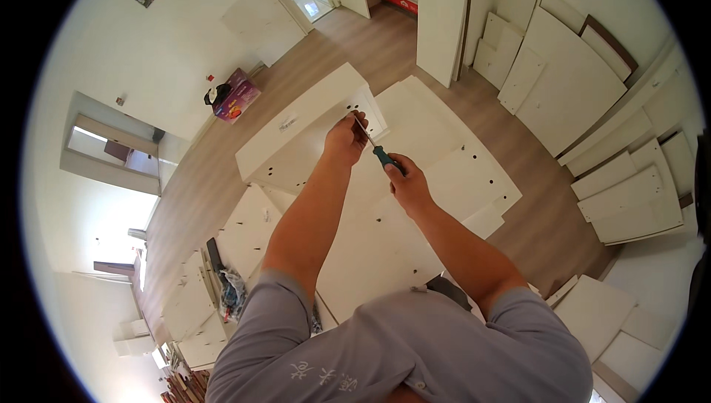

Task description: The person uses a screwdriver to fasten screws into pre-drilled holes on a white furniture panel, then picks up and carries a completed rectangular wooden shelf component.

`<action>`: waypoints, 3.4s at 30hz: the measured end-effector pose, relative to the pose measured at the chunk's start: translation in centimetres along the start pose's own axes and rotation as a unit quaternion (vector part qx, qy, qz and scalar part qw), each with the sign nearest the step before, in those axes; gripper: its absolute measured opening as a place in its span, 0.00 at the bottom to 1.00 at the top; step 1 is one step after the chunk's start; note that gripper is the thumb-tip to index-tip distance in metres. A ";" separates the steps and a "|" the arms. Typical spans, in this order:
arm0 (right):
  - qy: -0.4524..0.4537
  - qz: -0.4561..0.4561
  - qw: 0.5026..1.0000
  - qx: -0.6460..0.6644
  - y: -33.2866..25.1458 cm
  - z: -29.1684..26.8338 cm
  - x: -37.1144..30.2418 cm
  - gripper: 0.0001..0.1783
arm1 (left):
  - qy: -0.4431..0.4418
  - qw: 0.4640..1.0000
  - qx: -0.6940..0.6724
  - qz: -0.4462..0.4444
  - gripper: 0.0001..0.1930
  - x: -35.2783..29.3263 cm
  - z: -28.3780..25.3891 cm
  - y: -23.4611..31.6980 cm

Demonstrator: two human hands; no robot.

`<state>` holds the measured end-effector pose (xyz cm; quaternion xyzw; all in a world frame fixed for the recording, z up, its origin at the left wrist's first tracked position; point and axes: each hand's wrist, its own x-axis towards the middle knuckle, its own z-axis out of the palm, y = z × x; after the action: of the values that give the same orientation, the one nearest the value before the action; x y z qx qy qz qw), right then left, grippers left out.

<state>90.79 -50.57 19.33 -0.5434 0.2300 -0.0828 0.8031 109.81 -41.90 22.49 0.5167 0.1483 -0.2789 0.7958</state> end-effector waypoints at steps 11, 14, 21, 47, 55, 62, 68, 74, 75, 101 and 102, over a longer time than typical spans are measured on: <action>-0.014 0.055 0.993 0.105 -0.3 0.8 2.1 0.19 | 0.058 0.849 0.453 0.264 0.13 -6.2 -2.2 2.6; -0.022 0.064 0.986 0.151 -0.8 1.1 1.5 0.18 | 0.072 0.612 0.613 0.494 0.19 -6.3 -5.3 9.1; -0.018 0.034 0.999 0.012 -1.9 2.9 1.0 0.19 | 0.160 0.496 0.814 0.254 0.38 -2.0 -10.3 12.6; -0.155 0.186 0.970 0.006 -5.2 1.3 4.5 0.22 | 0.136 0.467 0.849 0.209 0.58 -4.0 -8.6 13.0; -0.156 0.181 0.970 0.038 -4.9 -1.2 3.5 0.22 | 0.117 0.433 0.869 0.208 0.59 -3.2 -9.7 13.6; -0.086 0.215 0.973 -0.017 0.2 -13.5 -8.6 0.26 | 0.111 0.424 0.876 0.203 0.55 -6.3 -8.7 12.9; 0.012 0.186 0.983 -0.001 0.5 -23.0 -16.7 0.29 | 0.108 0.445 0.874 0.164 0.55 -12.5 -9.0 10.6; -0.008 0.143 0.990 -0.009 0.0 -20.5 -17.4 0.31 | 0.110 0.471 0.864 0.144 0.54 -18.2 -10.3 7.6; -0.020 0.136 0.990 -0.020 0.4 -19.6 -16.9 0.32 | 0.106 0.478 0.860 0.141 0.54 -18.7 -10.5 7.2; -0.106 0.099 0.957 -0.251 6.6 0.9 -25.1 0.33 | 0.089 0.535 0.836 -0.079 0.24 -33.3 -45.1 -8.1; -0.105 0.086 0.956 -0.260 6.7 1.7 -25.7 0.33 | 0.100 0.533 0.838 -0.054 0.27 -34.0 -45.1 -7.6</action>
<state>68.12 -36.65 20.88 -0.7176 0.2035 0.1070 0.6574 80.42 6.47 15.61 0.9625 -0.0477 -0.2643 -0.0385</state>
